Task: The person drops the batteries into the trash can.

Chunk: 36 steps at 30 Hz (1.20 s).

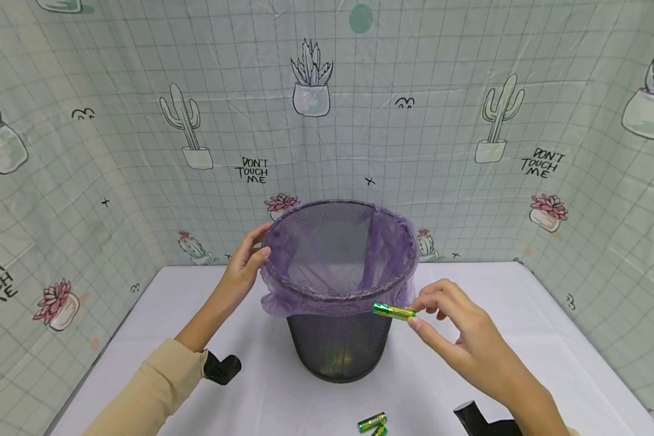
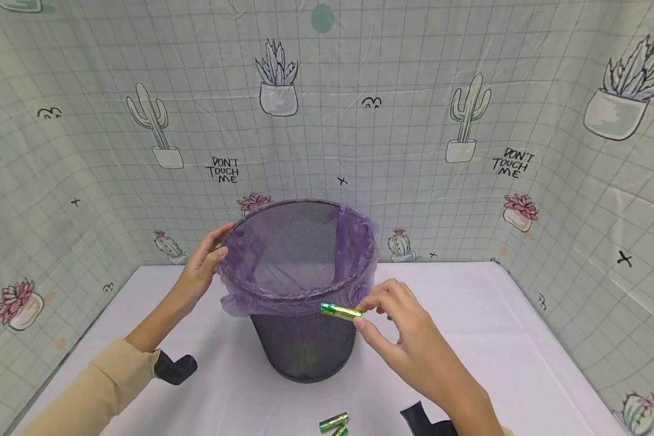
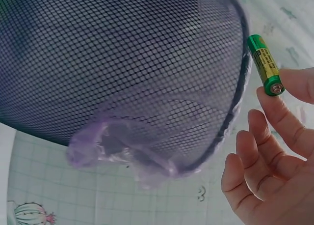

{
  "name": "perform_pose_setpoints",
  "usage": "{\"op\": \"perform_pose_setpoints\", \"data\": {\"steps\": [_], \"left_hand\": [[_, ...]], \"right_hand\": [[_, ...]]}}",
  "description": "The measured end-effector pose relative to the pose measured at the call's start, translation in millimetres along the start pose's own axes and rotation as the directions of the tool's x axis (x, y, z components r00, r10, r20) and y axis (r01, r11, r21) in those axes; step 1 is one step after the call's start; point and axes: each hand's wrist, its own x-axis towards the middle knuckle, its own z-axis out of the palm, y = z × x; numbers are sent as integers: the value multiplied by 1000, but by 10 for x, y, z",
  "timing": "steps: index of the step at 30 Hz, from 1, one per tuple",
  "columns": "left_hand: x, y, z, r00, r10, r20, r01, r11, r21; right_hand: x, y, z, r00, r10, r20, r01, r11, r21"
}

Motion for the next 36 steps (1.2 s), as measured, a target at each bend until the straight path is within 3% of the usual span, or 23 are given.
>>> {"op": "perform_pose_setpoints", "data": {"steps": [10, 19, 36], "left_hand": [[4, 5, -7, 1000, -1, 10, 1, 1000, -14], [0, -10, -8, 1000, -5, 5, 5, 1000, -6], [11, -24, -8, 1000, 3, -7, -3, 1000, 2]], "right_hand": [[276, -2, -110, 999, 19, 37, -19, 1000, -13], [506, 58, -76, 998, 47, 52, -47, 999, -5], [642, 91, 12, 977, 149, 150, -137, 987, -90]]}}
